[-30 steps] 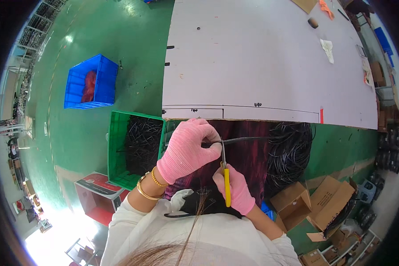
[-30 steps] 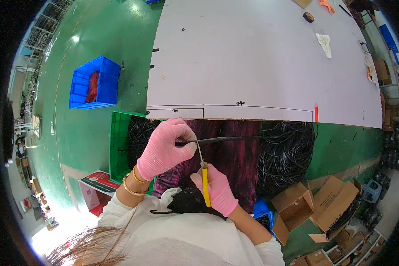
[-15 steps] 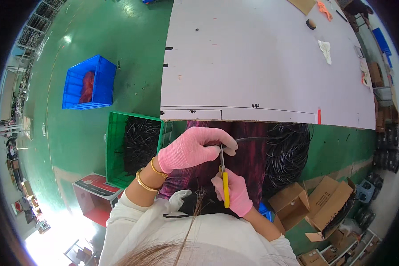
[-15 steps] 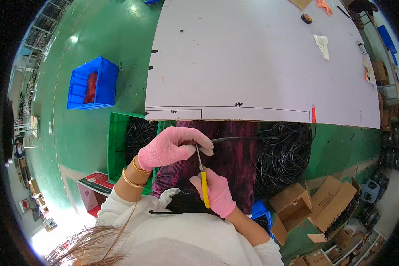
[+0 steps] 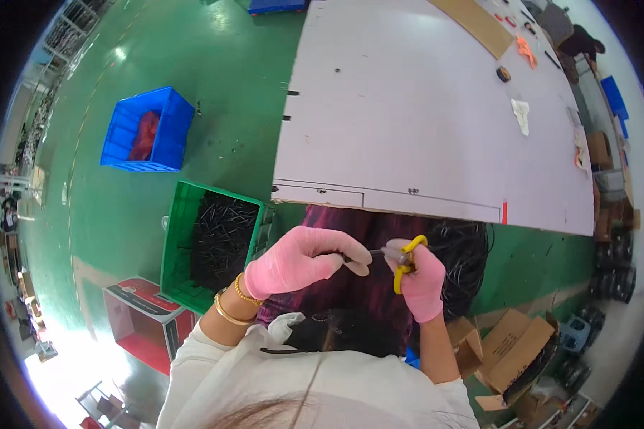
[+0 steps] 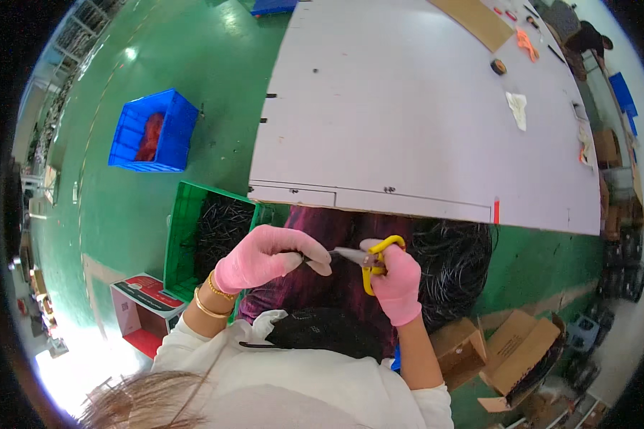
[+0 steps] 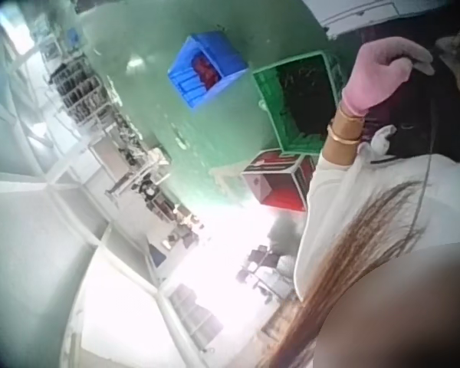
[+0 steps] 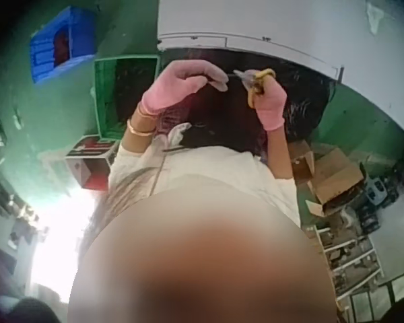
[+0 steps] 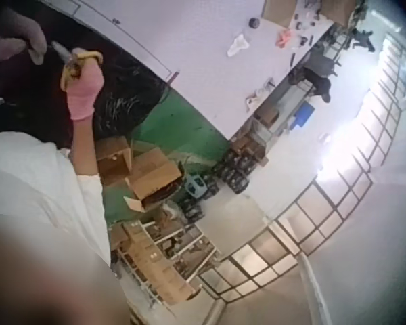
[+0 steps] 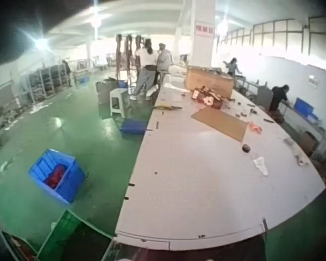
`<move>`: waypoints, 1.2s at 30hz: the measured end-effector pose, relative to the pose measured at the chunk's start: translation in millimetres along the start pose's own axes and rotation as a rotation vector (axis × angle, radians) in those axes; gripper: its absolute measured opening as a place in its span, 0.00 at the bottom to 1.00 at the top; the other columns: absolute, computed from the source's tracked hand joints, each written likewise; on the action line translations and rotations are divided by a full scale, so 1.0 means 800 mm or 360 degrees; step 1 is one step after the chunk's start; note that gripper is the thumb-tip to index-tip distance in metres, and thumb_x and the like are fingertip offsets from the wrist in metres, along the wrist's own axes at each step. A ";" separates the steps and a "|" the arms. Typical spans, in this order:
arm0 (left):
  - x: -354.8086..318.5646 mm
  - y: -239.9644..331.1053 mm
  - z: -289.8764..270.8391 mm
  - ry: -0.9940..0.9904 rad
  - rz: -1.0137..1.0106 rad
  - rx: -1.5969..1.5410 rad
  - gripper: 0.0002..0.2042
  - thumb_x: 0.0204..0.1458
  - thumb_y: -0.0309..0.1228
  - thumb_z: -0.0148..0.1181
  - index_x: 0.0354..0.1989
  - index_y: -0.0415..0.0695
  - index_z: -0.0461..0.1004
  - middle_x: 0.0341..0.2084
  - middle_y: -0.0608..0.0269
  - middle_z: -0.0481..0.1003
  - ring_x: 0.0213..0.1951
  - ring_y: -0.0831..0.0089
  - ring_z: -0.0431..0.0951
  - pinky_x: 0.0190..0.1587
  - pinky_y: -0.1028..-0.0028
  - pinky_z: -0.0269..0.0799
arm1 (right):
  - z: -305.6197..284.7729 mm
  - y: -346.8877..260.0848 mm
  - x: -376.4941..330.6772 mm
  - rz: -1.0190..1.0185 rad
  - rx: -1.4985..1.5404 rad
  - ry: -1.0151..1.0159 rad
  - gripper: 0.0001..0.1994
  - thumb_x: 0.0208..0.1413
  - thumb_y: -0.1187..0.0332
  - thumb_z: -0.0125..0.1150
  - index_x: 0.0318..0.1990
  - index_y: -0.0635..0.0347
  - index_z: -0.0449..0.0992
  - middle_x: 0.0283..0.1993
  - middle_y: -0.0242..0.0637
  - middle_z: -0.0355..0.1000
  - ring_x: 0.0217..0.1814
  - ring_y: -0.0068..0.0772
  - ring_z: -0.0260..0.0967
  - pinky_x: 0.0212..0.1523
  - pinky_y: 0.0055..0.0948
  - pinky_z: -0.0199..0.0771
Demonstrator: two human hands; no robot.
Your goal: Measure and cut black wires to specific lengths using a measuring board and a pair of scissors.
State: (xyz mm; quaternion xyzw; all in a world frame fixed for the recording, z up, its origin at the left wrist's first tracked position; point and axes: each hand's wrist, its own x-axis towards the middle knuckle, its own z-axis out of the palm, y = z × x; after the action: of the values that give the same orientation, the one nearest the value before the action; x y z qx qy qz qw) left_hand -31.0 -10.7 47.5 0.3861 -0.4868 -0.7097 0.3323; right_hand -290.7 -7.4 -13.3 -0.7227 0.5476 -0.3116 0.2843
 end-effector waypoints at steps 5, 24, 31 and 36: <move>-0.073 -0.014 -0.034 0.0494 0.0037 0.0137 0.17 0.48 0.13 0.42 0.42 0.30 0.78 0.38 0.52 0.82 0.44 0.68 0.82 0.52 0.71 0.76 | 0.006 -0.031 0.022 -0.0137 0.0113 -0.0218 0.11 0.43 0.79 0.70 0.36 0.59 0.79 0.29 0.39 0.75 0.29 0.35 0.74 0.31 0.28 0.73; 0.017 -0.080 -0.017 0.1305 0.1057 0.1949 0.13 0.46 0.30 0.61 0.42 0.50 0.79 0.44 0.65 0.73 0.49 0.67 0.73 0.57 0.64 0.71 | 0.045 -0.073 0.142 -0.0373 -0.0351 -0.0611 0.10 0.45 0.72 0.72 0.30 0.64 0.74 0.22 0.48 0.67 0.23 0.50 0.67 0.24 0.37 0.67; 0.044 -0.108 -0.028 0.1252 0.0963 0.1786 0.12 0.50 0.33 0.61 0.44 0.49 0.76 0.45 0.67 0.73 0.50 0.64 0.73 0.56 0.62 0.70 | 0.046 -0.081 0.151 -0.0205 -0.0333 -0.0763 0.11 0.43 0.74 0.71 0.30 0.65 0.73 0.22 0.48 0.66 0.22 0.48 0.65 0.24 0.35 0.66; 0.044 -0.107 -0.032 0.1204 0.0976 0.1791 0.11 0.51 0.35 0.61 0.43 0.50 0.77 0.46 0.69 0.73 0.50 0.66 0.73 0.55 0.63 0.69 | 0.047 -0.073 0.155 -0.0131 -0.0286 -0.0831 0.14 0.45 0.73 0.74 0.28 0.67 0.71 0.20 0.34 0.57 0.23 0.21 0.51 0.23 0.27 0.56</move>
State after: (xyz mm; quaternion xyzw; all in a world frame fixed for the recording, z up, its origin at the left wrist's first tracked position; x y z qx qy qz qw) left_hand -33.6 -25.3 -47.3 0.5627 -0.7148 -0.0471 0.4125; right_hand -200.7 -110.8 23.7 -0.8225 0.4512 -0.0764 0.3377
